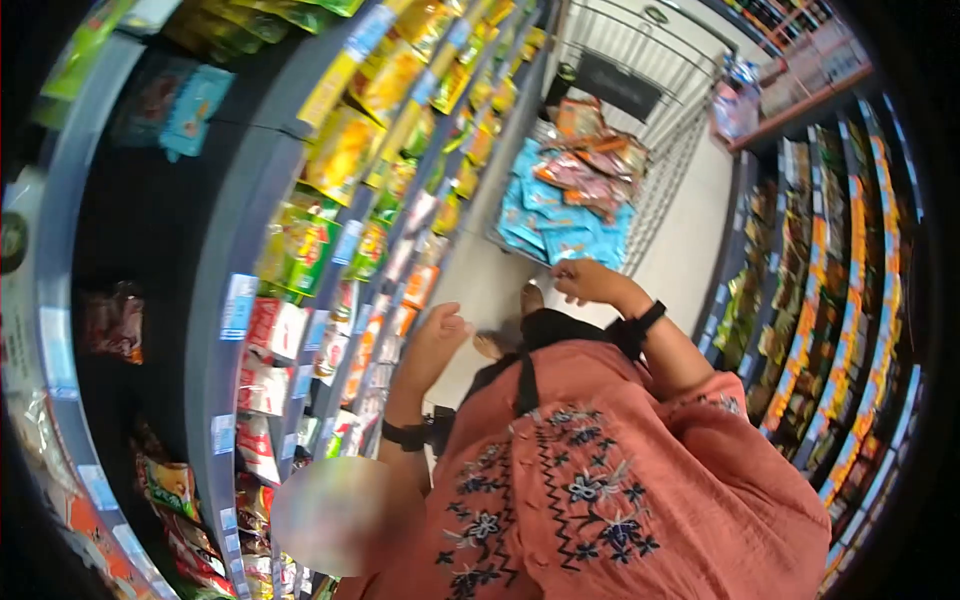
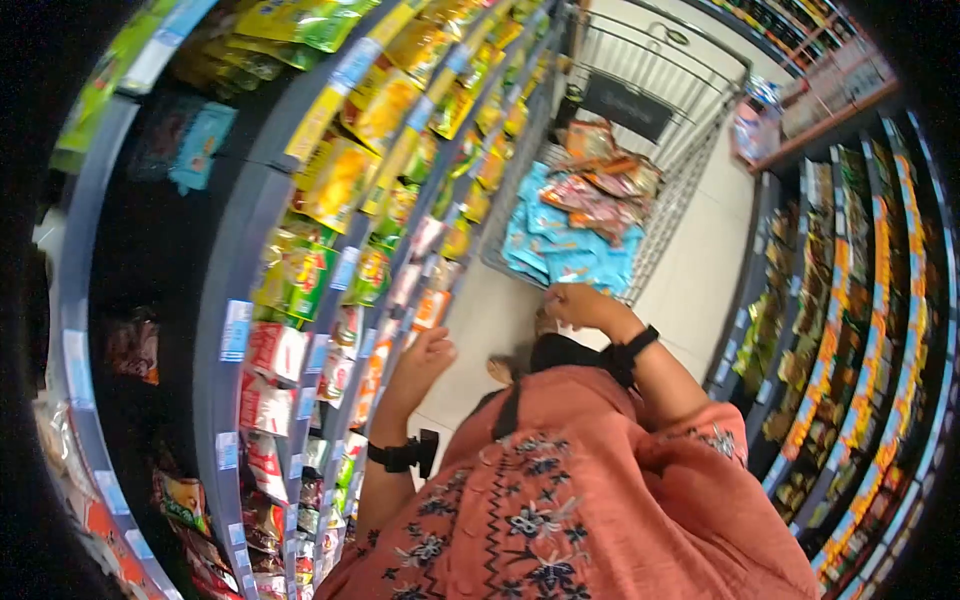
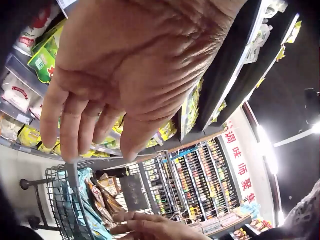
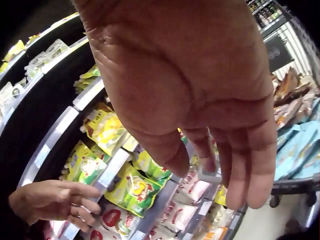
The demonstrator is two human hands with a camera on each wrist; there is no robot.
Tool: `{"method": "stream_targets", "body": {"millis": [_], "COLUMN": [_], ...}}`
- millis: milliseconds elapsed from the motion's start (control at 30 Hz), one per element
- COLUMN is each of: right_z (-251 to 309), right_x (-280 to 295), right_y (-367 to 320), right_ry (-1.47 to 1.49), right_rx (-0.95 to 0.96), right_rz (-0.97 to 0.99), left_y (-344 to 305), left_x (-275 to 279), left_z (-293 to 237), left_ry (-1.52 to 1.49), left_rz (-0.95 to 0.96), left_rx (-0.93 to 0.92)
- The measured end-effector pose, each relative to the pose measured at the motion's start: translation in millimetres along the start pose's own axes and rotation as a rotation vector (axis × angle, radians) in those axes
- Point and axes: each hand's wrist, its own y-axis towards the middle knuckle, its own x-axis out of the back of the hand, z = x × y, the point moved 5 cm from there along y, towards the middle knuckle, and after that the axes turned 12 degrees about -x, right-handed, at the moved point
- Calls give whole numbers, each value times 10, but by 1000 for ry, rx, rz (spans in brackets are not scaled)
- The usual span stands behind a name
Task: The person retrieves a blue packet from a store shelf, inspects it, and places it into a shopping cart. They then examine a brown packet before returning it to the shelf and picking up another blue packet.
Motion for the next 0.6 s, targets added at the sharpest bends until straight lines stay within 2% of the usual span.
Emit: {"method": "stream_targets", "body": {"millis": [67, 167, 233, 333, 367, 433, 500, 600], "right_z": [-122, -523, -576, -775, -832, -821, -874, -928], "right_x": [142, 352, 552, 900, 1023, 1289, 1375, 1395], "right_y": [14, 288, 275, 540, 634, 852, 1013, 1221], "right_ry": [50, 178, 261, 280, 258, -27, -227, -386], "right_rx": [-59, -114, -170, -143, -167, -88, -51, -64], "right_rz": [-33, -81, -112, -168, -225, -398, -481, -467], "left_y": [28, 47, 68, 123, 152, 243, 294, 365], "left_x": [-28, -69, -100, -192, -238, -333, -413, -490], "left_z": [9, -10, -56, -95, -135, -176, -225, -300], "left_ry": [-44, -57, -40, -100, -110, -122, -100, -121], "left_rz": [48, -5, -49, -99, -105, -108, -98, -129], "left_rx": [70, 142, 186, 262, 276, 267, 262, 279]}}
